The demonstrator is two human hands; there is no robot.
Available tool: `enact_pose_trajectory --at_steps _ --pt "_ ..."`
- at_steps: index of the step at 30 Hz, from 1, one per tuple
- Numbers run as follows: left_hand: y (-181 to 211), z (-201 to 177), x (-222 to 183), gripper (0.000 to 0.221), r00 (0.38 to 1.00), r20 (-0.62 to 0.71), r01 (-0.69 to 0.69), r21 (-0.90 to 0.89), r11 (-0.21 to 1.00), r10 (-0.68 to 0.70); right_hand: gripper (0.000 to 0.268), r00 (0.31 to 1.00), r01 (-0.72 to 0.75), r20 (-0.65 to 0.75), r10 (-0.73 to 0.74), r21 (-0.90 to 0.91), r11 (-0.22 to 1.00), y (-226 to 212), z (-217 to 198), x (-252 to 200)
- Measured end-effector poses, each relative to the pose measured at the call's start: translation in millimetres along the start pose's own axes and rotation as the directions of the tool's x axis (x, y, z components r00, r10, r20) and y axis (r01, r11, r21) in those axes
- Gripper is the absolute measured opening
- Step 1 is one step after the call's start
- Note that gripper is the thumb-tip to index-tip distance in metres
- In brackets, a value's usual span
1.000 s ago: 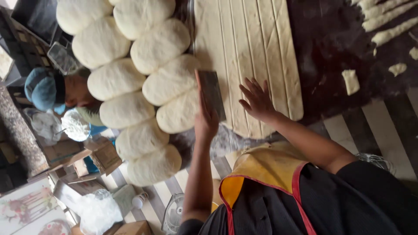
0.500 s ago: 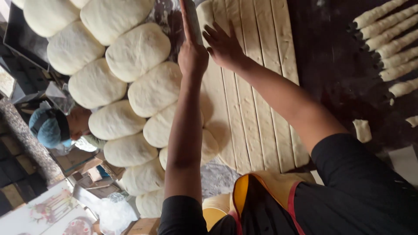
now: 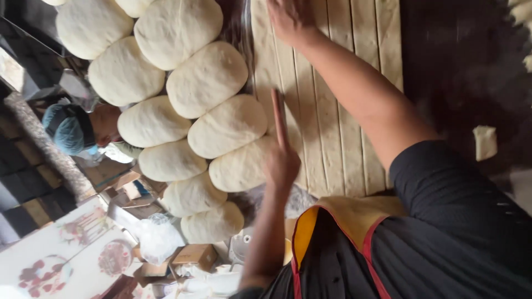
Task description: Rolling strips of dough onto metal cones to create horn-shaped pastries in a bakery production area.
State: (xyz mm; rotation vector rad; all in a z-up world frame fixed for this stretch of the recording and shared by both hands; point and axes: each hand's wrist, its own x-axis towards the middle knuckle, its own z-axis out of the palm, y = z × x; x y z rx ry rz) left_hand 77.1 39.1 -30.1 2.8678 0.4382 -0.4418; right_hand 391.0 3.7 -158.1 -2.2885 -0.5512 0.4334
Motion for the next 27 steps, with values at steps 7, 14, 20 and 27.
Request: enact_pose_trajectory --at_steps 7,14,20,27 --pt "7 -29 -68 0.101 0.996 0.086 0.015 -0.286 0.958 0.011 0.043 0.898 0.345 -0.193 -0.395 -0.247 0.905 -8 88 -231" --pt "-16 8 -94 0.096 0.997 -0.001 -0.076 -0.239 0.968 0.078 0.072 0.97 0.209 -0.06 -0.236 -0.292 0.933 -65 87 -330" --pt "-45 54 -209 0.081 0.997 0.078 0.003 -0.137 0.991 0.007 0.058 0.974 0.125 -0.093 -0.207 -0.543 0.831 -49 122 -336" --pt "-44 43 -237 0.097 0.995 0.057 -0.061 -0.254 0.965 0.078 0.063 0.912 0.239 -0.18 -0.37 -0.501 0.832 -82 141 -450"
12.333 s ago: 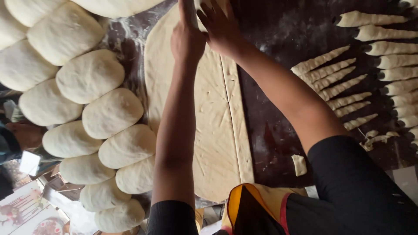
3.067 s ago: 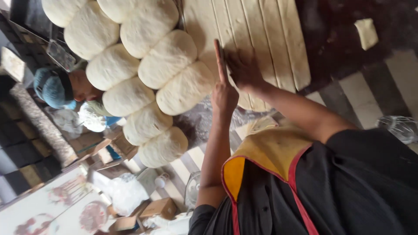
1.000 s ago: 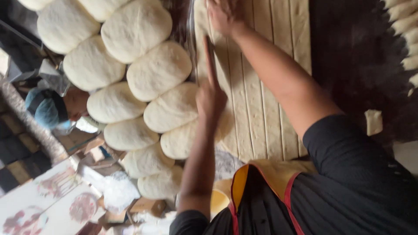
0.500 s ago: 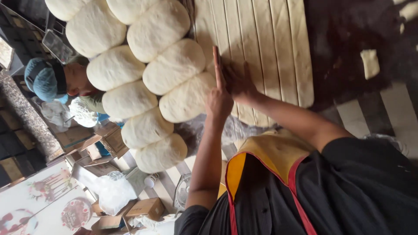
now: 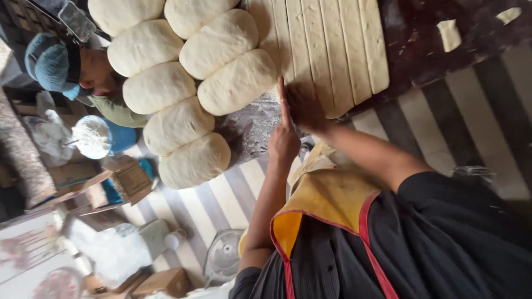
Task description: Rolling strips of dough onto metal cones to create horn-shaped pastries in a bakery production area.
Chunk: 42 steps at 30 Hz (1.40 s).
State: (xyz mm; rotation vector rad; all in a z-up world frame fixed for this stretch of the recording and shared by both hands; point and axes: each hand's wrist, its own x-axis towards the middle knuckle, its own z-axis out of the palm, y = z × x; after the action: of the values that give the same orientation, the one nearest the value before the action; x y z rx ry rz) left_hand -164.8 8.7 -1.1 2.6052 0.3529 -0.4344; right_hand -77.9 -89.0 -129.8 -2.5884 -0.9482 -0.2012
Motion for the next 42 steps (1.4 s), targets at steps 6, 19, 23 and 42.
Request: enact_pose_trajectory --at_steps 6,19,23,42 --pt "-51 44 -79 0.086 1.0 0.011 0.011 -0.011 1.0 -0.011 0.056 0.998 -0.061 0.016 0.062 -0.07 0.996 1 7 -11" --pt "-93 21 -145 0.089 0.978 -0.202 -0.125 -0.357 0.926 0.054 0.045 0.995 -0.095 0.017 0.094 0.242 0.966 8 -65 -88" --pt "-102 20 -124 0.09 0.95 -0.306 -0.174 -0.37 0.912 0.057 0.045 0.993 -0.096 -0.028 0.11 0.316 0.944 17 -75 -69" --pt "-49 -12 -26 0.074 0.945 -0.138 0.177 -0.545 0.82 -0.296 0.037 0.998 0.016 0.042 -0.045 0.536 0.844 115 -69 35"
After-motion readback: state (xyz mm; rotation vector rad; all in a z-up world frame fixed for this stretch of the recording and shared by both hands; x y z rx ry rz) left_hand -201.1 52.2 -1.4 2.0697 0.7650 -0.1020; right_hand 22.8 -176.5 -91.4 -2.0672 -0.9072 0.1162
